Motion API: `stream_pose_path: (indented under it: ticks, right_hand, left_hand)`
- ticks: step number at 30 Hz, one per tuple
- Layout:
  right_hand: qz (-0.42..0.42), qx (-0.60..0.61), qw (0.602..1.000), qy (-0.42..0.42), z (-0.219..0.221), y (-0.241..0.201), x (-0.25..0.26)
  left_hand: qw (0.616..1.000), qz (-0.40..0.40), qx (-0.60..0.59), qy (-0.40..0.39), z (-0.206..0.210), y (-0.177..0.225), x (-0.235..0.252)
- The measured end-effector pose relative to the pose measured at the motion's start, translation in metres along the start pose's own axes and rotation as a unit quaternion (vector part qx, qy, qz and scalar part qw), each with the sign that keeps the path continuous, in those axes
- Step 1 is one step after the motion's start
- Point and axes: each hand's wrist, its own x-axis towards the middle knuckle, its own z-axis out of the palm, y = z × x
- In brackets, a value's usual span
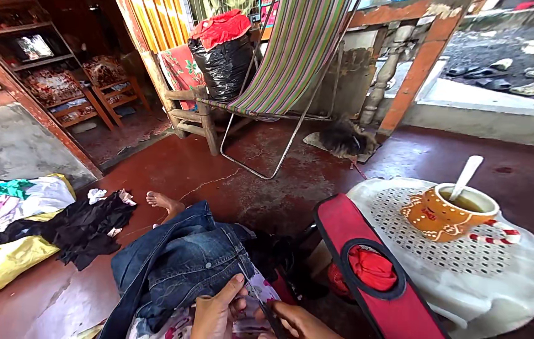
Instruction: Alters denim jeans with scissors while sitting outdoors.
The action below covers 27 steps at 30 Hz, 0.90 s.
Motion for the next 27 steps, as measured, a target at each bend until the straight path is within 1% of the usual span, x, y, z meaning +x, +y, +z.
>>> stream_pose_path:
  ticks: [3, 8, 12, 15, 19, 23, 27]
  right_hand:
    - [0.0, 0.007, 1.0, -0.015, -0.001, -0.001, 0.009]
    - [0.005, 0.019, 1.0, -0.023, -0.004, -0.007, 0.023]
    - [-0.016, 0.036, 0.998, -0.039, -0.006, -0.001, 0.028]
    - [-0.032, 0.062, 0.997, -0.036, -0.003, 0.002, 0.025]
    - [-0.028, 0.075, 0.996, -0.033, 0.001, 0.002, 0.023]
    - [-0.03, 0.075, 0.996, -0.037, 0.006, -0.001, 0.02]
    - [-0.02, 0.077, 0.997, -0.021, 0.009, -0.004, 0.021]
  left_hand:
    - [1.0, 0.005, 0.0, -0.003, -0.001, -0.003, 0.001]
    - [0.999, 0.004, -0.02, -0.029, -0.004, -0.008, 0.002]
    - [0.999, -0.021, -0.032, -0.02, -0.006, -0.007, 0.003]
    - [0.997, -0.043, -0.04, -0.044, -0.01, -0.007, 0.005]
    - [0.994, -0.067, -0.044, -0.069, -0.013, -0.006, 0.006]
    - [0.995, -0.04, -0.033, -0.081, -0.015, -0.009, 0.006]
    - [0.996, -0.024, -0.046, -0.071, -0.014, -0.012, 0.006]
